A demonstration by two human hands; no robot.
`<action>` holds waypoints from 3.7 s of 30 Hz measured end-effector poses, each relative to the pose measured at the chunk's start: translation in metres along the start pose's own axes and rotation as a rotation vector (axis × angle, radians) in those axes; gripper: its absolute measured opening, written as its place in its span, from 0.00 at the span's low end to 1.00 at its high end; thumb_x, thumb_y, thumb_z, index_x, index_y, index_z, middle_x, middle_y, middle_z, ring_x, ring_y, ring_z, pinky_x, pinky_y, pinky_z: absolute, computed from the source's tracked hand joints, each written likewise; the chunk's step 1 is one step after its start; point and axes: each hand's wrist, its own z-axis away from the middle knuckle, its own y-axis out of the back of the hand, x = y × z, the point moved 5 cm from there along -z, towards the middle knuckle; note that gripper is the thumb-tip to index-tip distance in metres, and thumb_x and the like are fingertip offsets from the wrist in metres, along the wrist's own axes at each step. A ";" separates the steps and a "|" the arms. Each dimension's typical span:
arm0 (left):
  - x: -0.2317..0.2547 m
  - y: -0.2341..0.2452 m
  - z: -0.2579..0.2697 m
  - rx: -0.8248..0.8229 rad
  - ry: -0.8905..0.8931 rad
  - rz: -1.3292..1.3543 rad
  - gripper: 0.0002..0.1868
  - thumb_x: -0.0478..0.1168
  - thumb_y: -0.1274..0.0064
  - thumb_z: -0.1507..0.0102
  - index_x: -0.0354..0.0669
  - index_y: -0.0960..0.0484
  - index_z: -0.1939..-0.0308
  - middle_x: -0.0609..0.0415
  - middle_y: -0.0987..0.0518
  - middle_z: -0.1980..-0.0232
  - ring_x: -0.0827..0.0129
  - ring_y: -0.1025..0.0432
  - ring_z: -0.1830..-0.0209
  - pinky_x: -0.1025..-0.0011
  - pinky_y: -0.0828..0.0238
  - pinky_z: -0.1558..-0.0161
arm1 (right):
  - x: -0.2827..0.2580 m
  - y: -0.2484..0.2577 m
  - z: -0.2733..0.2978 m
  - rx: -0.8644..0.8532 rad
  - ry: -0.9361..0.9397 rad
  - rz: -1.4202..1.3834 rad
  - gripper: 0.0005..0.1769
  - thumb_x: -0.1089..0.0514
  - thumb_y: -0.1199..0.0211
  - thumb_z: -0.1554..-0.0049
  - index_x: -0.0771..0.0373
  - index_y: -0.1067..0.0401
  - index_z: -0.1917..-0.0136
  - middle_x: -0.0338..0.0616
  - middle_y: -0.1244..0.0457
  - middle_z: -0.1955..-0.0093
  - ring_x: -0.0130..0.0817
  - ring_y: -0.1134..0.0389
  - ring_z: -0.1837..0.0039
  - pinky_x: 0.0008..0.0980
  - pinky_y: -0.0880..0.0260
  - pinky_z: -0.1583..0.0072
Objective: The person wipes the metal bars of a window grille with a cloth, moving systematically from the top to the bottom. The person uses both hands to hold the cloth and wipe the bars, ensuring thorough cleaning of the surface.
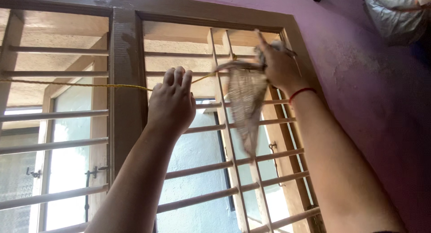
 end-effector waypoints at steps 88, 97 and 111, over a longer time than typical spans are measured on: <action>0.008 0.026 0.018 -0.206 0.040 0.212 0.20 0.43 0.58 0.30 0.34 0.30 0.37 0.43 0.19 0.58 0.59 0.21 0.59 0.57 0.28 0.49 | -0.005 -0.003 0.070 -0.075 -0.194 0.576 0.08 0.63 0.48 0.33 0.67 0.29 0.45 0.53 0.30 0.49 0.43 0.26 0.52 0.40 0.24 0.52; 0.003 0.022 0.019 -0.173 0.007 0.213 0.19 0.43 0.59 0.29 0.33 0.30 0.39 0.43 0.20 0.59 0.59 0.22 0.59 0.57 0.29 0.50 | -0.044 0.009 0.093 -0.169 0.323 1.202 0.11 0.53 0.42 0.44 0.60 0.23 0.54 0.40 0.29 0.46 0.35 0.29 0.39 0.34 0.30 0.36; 0.005 0.024 0.019 -0.328 0.106 0.249 0.15 0.42 0.60 0.27 0.35 0.29 0.43 0.45 0.21 0.62 0.59 0.23 0.64 0.59 0.29 0.54 | -0.051 0.013 0.112 -0.209 -0.409 0.132 0.15 0.60 0.56 0.33 0.65 0.28 0.50 0.47 0.36 0.60 0.36 0.34 0.59 0.35 0.29 0.54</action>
